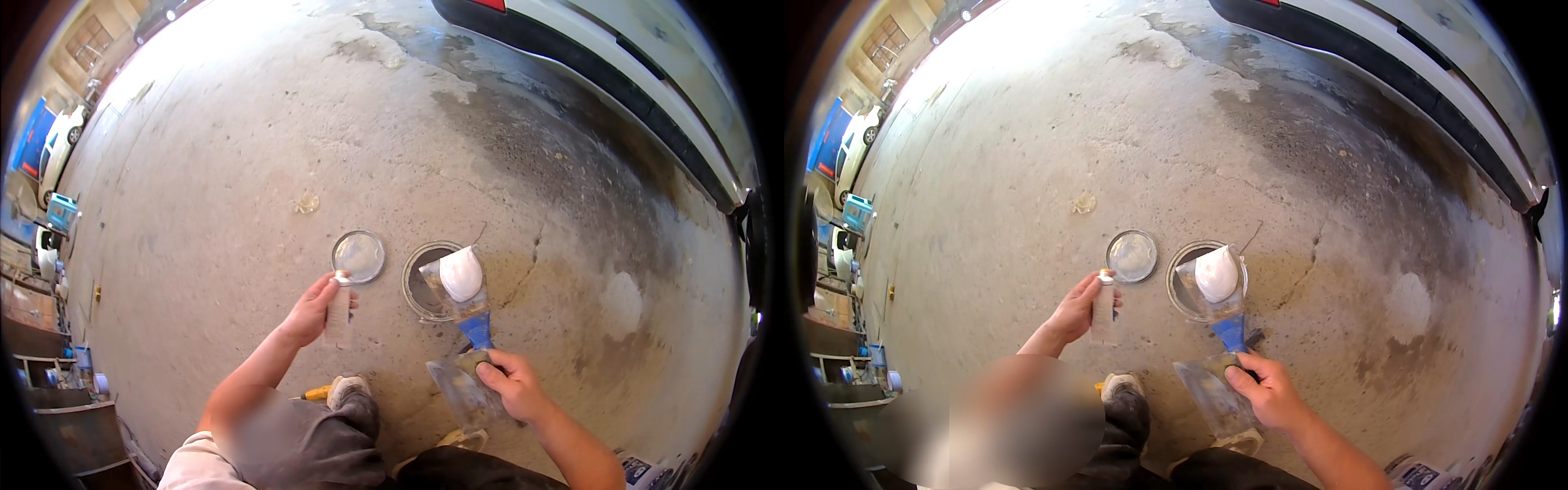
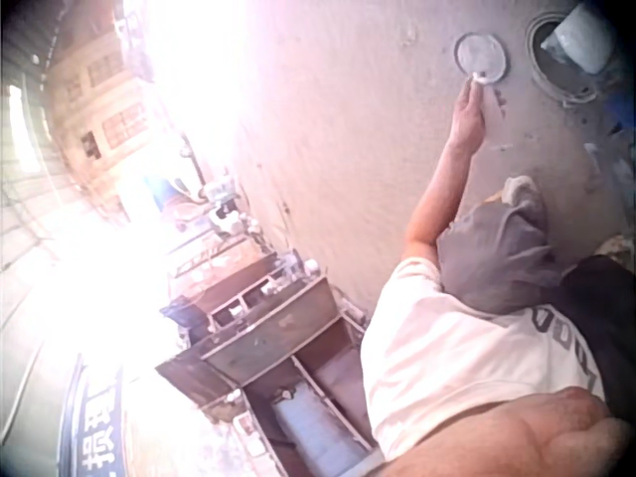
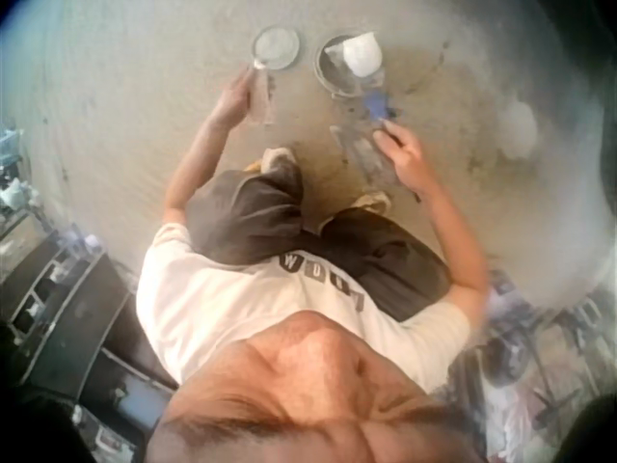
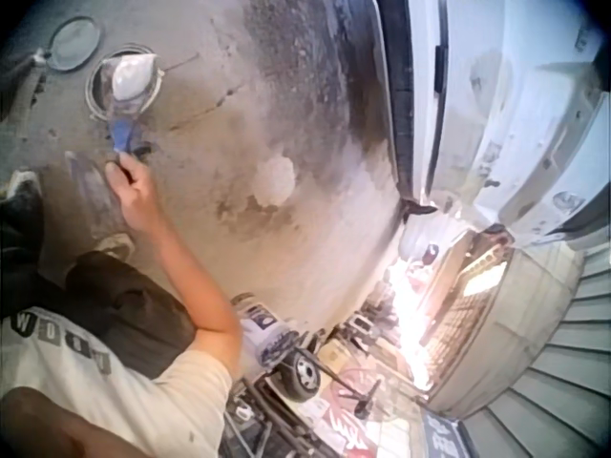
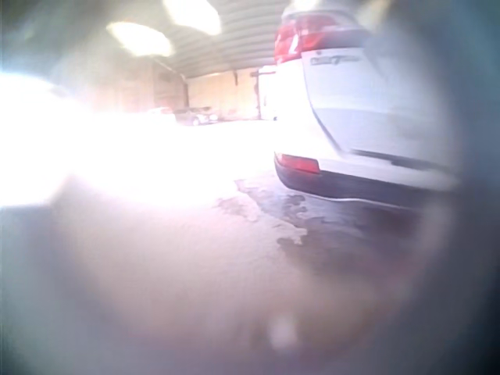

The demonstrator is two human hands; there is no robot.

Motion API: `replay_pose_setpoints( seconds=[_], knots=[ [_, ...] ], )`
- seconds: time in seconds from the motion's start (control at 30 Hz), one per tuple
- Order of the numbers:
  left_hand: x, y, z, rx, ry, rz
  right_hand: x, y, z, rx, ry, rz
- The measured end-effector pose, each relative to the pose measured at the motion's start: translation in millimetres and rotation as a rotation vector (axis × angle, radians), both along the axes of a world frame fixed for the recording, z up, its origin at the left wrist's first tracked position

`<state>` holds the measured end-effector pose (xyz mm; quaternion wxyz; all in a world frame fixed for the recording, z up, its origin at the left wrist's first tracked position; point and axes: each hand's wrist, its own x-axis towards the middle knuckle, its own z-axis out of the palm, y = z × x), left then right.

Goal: The person uses a scraper to remove old filler from the rear bumper of a white car. They then use a hammer and a chisel to chip away at the surface. Finally, they mix a new batch of filler in a container using a putty knife and a tube of hardener.

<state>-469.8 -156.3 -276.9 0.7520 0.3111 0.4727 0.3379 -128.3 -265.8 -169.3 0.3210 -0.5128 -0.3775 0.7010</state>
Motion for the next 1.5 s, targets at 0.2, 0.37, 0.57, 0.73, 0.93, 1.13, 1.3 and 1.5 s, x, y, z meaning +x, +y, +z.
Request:
replay_pose_setpoints(
  seconds=[0.2, 0.37, 0.57, 0.73, 0.93, 1.13, 1.3, 1.5],
  knots=[
    [52.4, 1.5, 36.9, -0.007, 0.084, -0.35, 3.6, -4.9, -6.4, 0.003, -0.002, 0.011],
    [73.7, -3.6, 59.3, 0.214, 0.361, -0.658, 4.3, -6.6, -7.0, 0.009, 0.0, 0.027],
    [88.5, -4.0, 69.2, 0.362, 0.642, -0.692, 1.1, -3.1, 5.5, 0.07, -0.02, 0.116],
    [90.5, -1.7, 73.1, 0.381, 0.757, -0.699, -0.3, -2.6, 8.6, 0.069, -0.017, 0.149],
    [88.3, 0.1, 71.5, 0.386, 0.742, -0.664, -1.4, -2.6, 7.0, 0.136, -0.031, 0.157],
    [88.1, 0.8, 73.9, 0.38, 0.716, -0.655, -0.3, -5.4, -5.0, 0.192, -0.075, 0.16],
    [85.9, 1.6, 73.5, 0.379, 0.721, -0.663, -1.7, -4.8, -4.0, 0.196, -0.075, 0.16],
    [85.4, 2.8, 76.5, 0.357, 0.686, -0.664, 1.8, -3.8, -4.6, 0.181, -0.093, 0.225]
  ],
)
